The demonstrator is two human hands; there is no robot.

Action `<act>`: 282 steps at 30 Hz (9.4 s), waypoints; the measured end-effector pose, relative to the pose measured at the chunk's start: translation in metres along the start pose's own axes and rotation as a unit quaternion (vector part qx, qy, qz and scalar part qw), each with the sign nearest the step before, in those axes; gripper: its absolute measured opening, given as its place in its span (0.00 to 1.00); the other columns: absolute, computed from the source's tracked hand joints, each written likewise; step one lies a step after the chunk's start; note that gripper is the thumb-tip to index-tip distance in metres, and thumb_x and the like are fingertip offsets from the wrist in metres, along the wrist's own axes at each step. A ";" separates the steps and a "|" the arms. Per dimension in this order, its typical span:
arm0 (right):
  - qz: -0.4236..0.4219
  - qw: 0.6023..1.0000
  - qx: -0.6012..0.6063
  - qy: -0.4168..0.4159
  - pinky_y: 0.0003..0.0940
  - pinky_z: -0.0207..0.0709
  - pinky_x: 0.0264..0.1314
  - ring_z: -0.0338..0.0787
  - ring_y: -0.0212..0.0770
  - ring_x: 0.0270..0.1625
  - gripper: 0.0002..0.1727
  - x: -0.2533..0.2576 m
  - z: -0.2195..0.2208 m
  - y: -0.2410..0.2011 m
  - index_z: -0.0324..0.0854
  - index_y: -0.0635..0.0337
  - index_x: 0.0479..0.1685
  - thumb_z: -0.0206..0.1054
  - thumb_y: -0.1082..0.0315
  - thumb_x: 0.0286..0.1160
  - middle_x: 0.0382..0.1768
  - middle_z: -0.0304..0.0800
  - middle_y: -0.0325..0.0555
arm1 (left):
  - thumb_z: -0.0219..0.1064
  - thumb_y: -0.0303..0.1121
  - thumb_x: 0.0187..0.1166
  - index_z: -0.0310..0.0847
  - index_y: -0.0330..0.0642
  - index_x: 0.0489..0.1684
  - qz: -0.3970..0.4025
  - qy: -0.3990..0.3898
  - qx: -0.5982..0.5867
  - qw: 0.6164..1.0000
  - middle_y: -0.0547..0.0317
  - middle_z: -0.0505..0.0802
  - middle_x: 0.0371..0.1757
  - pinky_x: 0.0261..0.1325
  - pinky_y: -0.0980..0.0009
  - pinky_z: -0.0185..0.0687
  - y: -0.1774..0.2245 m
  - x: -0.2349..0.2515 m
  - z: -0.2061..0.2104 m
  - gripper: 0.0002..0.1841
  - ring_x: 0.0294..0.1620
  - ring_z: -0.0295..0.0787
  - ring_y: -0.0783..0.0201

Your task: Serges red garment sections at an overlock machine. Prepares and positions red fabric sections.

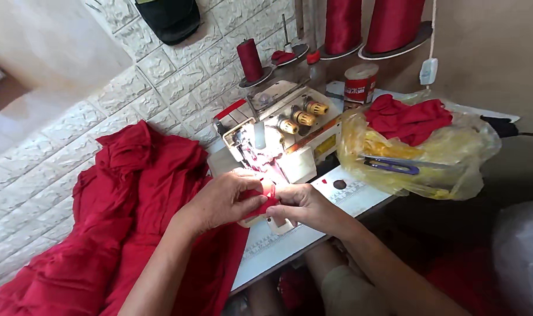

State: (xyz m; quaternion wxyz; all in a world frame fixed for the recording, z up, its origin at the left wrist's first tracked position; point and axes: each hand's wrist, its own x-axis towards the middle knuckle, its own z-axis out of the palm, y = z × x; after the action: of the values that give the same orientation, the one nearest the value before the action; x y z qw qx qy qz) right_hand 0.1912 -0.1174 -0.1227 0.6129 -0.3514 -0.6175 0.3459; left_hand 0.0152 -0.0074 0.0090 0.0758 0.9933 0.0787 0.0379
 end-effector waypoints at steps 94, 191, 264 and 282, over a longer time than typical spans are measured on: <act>0.021 0.915 -0.364 -0.173 0.70 0.59 0.80 0.71 0.63 0.82 0.61 0.016 0.166 0.016 0.73 0.66 0.77 0.80 0.26 0.46 0.78 0.75 0.63 | 0.74 0.44 0.76 0.81 0.34 0.65 -0.561 0.131 0.145 0.804 0.29 0.91 0.51 0.61 0.25 0.74 -0.047 -0.277 -0.069 0.26 0.58 0.87 0.28; 0.081 0.937 -0.263 -0.215 0.48 0.87 0.37 0.93 0.39 0.32 0.12 -0.080 0.053 0.001 0.92 0.51 0.41 0.66 0.56 0.79 0.30 0.94 0.38 | 0.63 0.33 0.86 0.87 0.29 0.59 -0.416 -0.118 -0.287 0.855 0.32 0.93 0.56 0.69 0.38 0.79 0.154 -0.186 0.206 0.16 0.62 0.90 0.36; 0.164 0.948 0.255 0.091 0.22 0.87 0.43 0.92 0.27 0.36 0.06 -0.057 0.084 -0.001 0.90 0.63 0.43 0.68 0.76 0.76 0.36 0.96 0.41 | 0.62 0.43 0.87 0.86 0.35 0.36 -0.374 0.352 -0.050 0.856 0.49 0.89 0.35 0.38 0.53 0.84 0.049 -0.104 0.083 0.18 0.34 0.87 0.55; 0.167 0.933 0.292 0.126 0.33 0.89 0.58 0.95 0.35 0.48 0.09 -0.058 0.079 0.006 0.83 0.62 0.52 0.60 0.71 0.84 0.45 0.95 0.45 | 0.60 0.31 0.87 0.87 0.35 0.44 -0.288 0.436 -0.234 0.820 0.62 0.92 0.35 0.39 0.77 0.89 0.097 -0.136 0.126 0.11 0.35 0.90 0.73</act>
State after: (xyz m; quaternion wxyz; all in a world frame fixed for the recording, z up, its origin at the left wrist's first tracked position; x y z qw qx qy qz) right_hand 0.1125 -0.1634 -0.1586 0.6947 -0.2958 -0.3395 0.5608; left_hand -0.0936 -0.1424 -0.1084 0.2715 0.7573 0.3749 0.4606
